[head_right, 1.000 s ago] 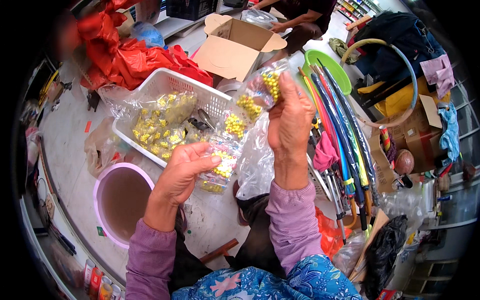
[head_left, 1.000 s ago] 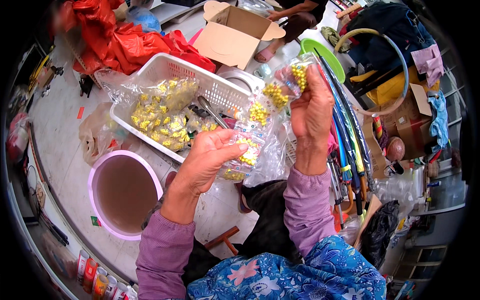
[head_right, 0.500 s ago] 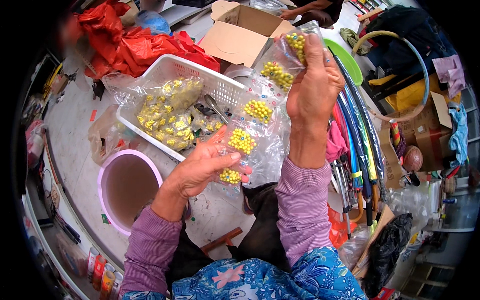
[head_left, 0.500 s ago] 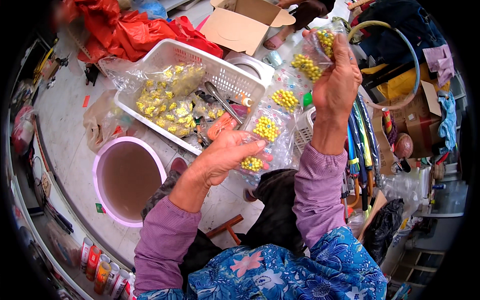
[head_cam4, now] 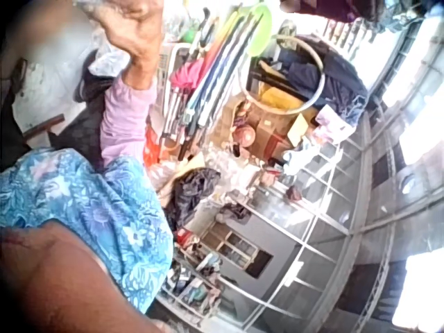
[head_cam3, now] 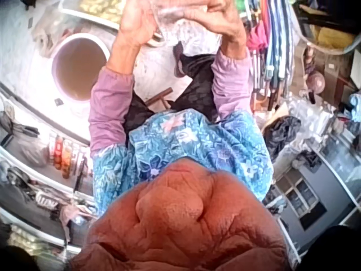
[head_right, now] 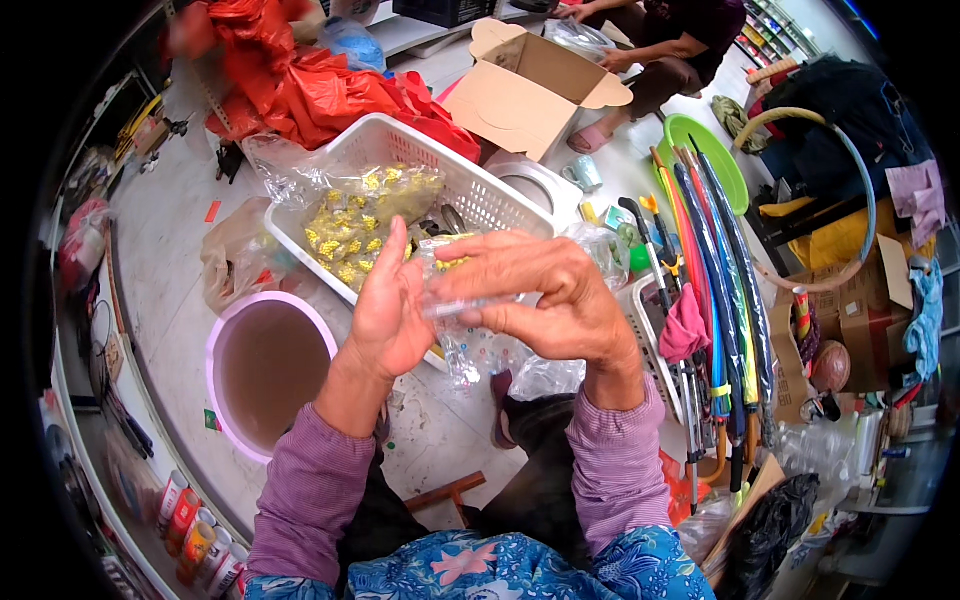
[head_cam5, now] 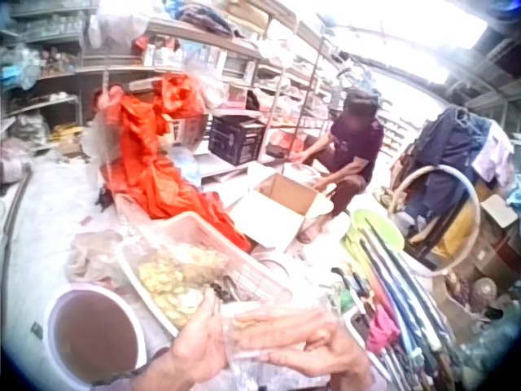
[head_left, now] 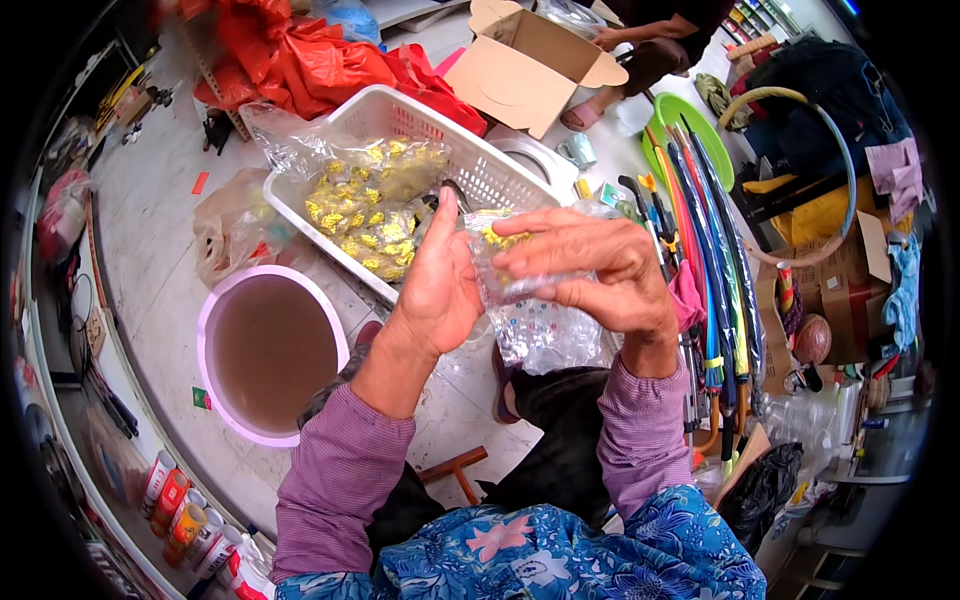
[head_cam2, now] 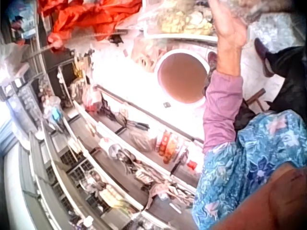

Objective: The person sorts small yellow items into plastic bags, placing the filled bags into a white plastic basket.

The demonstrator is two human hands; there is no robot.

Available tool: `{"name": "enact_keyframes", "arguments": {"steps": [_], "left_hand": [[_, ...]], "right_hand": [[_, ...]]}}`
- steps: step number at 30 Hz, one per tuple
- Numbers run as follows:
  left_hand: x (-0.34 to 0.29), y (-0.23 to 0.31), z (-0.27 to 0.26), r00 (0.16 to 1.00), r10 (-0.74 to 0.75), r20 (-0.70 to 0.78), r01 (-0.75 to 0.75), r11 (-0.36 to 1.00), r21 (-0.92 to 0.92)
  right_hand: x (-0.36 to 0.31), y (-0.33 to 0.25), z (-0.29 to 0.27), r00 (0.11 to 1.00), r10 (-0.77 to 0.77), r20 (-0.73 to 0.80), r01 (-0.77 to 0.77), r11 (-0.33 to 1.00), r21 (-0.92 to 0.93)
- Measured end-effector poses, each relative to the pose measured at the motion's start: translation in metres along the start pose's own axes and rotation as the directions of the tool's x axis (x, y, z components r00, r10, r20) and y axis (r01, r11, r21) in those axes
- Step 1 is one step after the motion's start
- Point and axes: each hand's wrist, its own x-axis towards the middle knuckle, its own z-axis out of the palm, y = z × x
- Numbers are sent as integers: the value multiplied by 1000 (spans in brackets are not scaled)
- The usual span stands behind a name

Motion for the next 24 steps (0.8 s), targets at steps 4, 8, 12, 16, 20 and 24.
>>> {"name": "enact_keyframes", "arguments": {"steps": [4, 8, 12, 16, 20, 24], "left_hand": [[1, 8, -4, 989, 140, -39, -142, 989, -43], [3, 2, -17, 942, 262, -212, -259, 965, 40], [0, 4, -15, 952, 230, -201, -243, 969, -44], [-3, 9, -22, 961, 230, -154, -237, 971, -29], [-4, 11, -26, 964, 219, -153, -236, 966, -103], [-2, 13, -20, 945, 261, -197, -281, 956, -80]], "right_hand": [[-2, 4, 4, 987, -1, 158, 10, 998, -54], [0, 2, 8, 973, 38, 226, -24, 997, -68], [1, -1, 7, 969, 25, 247, -16, 999, -38], [0, -16, 4, 964, 179, -195, -146, 974, 173], [5, -22, -18, 738, -301, -604, 302, 948, -103], [-4, -29, -46, 477, -414, -775, 289, 907, -307]]}}
